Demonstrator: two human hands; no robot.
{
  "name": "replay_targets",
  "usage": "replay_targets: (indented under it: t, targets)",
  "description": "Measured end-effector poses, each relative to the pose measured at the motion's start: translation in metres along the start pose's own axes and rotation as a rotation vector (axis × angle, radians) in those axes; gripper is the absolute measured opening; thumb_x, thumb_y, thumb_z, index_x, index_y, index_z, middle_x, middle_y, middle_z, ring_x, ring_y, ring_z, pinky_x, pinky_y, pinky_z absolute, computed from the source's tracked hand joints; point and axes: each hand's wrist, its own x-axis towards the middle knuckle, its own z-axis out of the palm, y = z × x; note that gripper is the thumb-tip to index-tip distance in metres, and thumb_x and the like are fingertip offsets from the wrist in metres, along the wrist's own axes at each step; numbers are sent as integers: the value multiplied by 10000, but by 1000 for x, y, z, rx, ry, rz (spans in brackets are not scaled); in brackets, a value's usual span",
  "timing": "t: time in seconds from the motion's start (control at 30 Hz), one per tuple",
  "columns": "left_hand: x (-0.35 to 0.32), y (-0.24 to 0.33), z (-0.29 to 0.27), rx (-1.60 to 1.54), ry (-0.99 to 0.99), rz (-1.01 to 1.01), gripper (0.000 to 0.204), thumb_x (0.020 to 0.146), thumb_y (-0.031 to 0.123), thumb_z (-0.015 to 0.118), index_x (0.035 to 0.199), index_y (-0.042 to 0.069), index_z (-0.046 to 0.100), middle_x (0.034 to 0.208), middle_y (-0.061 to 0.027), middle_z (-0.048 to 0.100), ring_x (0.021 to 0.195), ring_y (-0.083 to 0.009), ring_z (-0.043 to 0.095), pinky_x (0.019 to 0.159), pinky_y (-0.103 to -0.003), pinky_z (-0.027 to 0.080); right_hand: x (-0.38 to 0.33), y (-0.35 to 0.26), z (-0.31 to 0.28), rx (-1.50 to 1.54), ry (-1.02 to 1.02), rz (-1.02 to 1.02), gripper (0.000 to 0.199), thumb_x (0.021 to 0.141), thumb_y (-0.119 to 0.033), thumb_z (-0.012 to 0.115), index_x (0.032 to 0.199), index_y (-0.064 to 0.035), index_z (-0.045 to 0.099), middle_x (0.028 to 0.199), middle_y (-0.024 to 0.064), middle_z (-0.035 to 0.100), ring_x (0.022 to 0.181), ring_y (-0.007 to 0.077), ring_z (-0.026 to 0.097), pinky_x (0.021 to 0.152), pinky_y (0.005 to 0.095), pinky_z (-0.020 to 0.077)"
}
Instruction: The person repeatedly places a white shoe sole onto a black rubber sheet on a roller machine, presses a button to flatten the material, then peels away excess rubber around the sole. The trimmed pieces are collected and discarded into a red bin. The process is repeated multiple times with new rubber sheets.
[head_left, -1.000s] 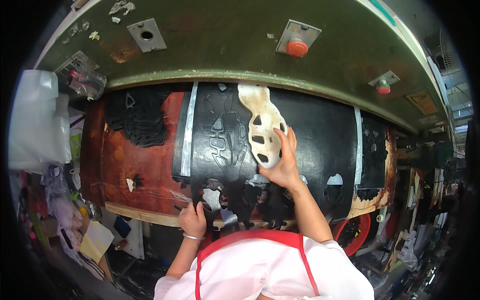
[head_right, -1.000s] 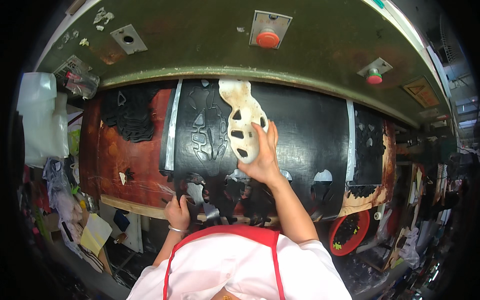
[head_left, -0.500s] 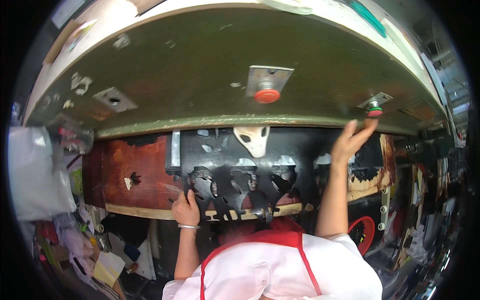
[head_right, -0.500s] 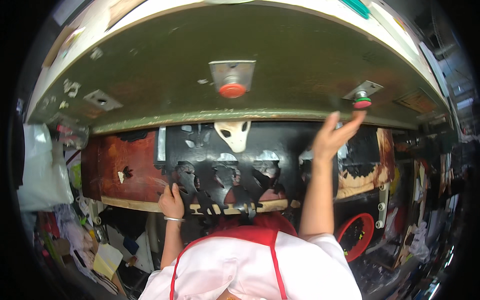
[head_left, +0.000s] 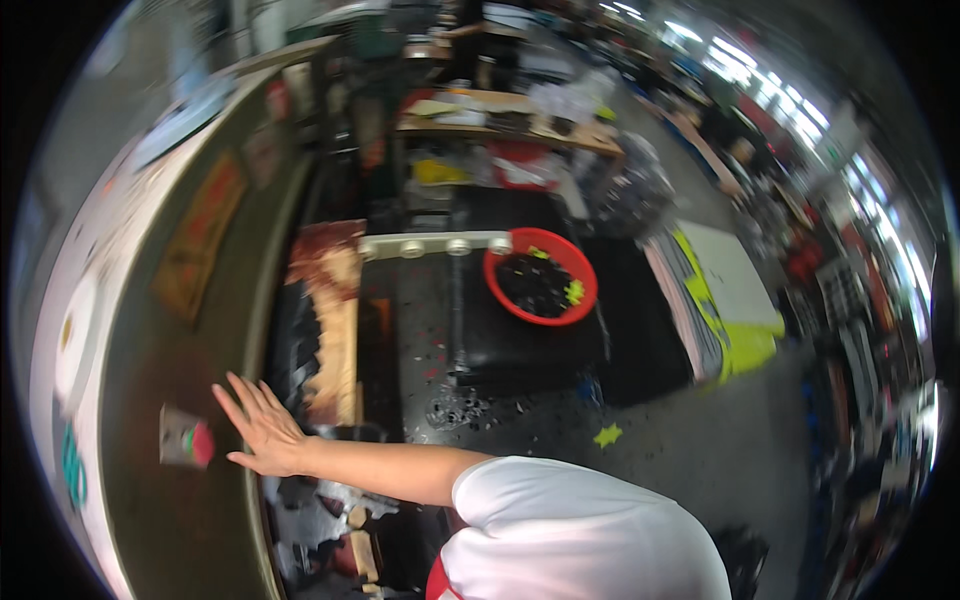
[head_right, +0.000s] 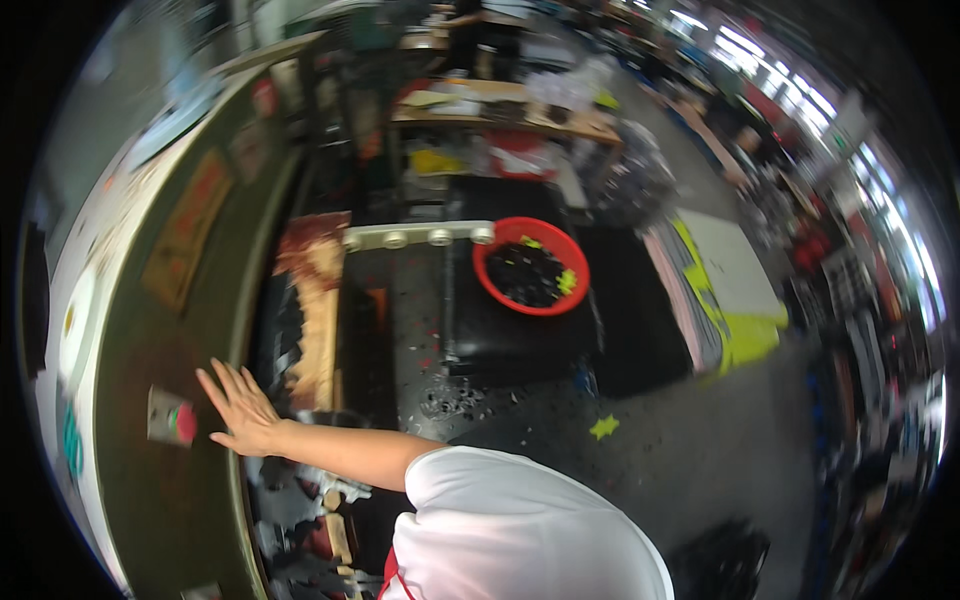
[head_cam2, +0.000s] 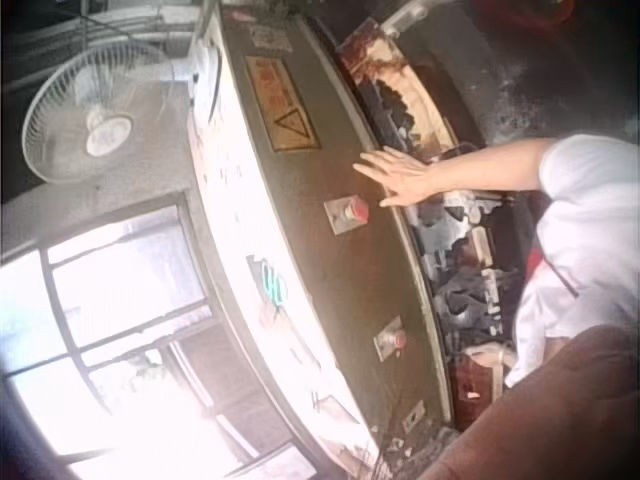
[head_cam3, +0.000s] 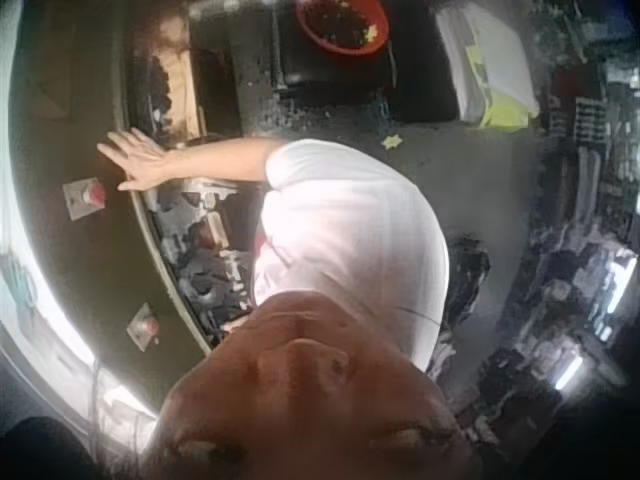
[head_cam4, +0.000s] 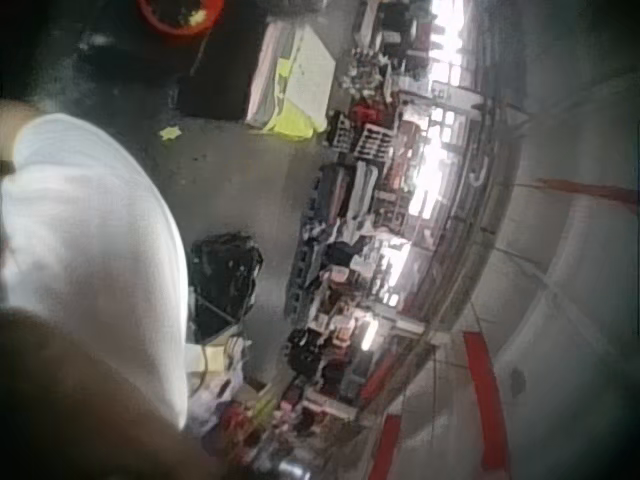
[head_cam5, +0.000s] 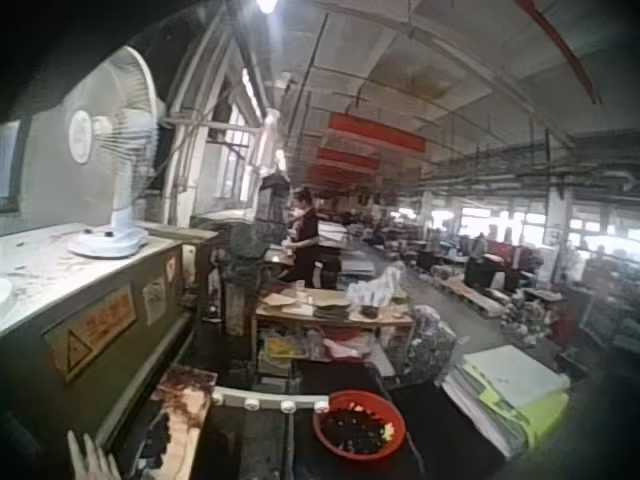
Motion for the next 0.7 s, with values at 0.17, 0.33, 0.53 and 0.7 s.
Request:
replay_targets:
  t: [0.17,0.33,0.53,0.7]
  targets:
    - [-22,82,54,-156,-134,227,455,991,427,463,1015,24,672,925,-227,679,841,-383,642,694,-466,490,-78,106,-18,81,-251,386,340,843,-280,653,966,35,626,906,228,645,939,386,622,824,462,505]
    - [-65,139,68,-249,-257,328,460,996,428,454,1019,23,670,937,-213,679,855,-365,639,717,-452,489,-103,117,-18,41,-281,233,269,860,-247,623,896,19,648,951,217,657,1020,387,600,998,454,405]
    - [-79,99,58,-273,-271,287,466,1002,428,443,1023,21,669,950,-197,679,872,-343,635,745,-435,488,-135,126,-58,105,-204,135,209,822,-175,625,843,30,660,928,203,653,1017,378,576,956,475,420]
    - [-126,21,-28,-254,-187,1,472,1007,429,434,1027,20,667,961,-183,679,887,-324,632,769,-421,487,-132,82,-69,4,182,189,192,754,-124,678,901,-57,574,867,157,585,884,383,559,748,495,454]
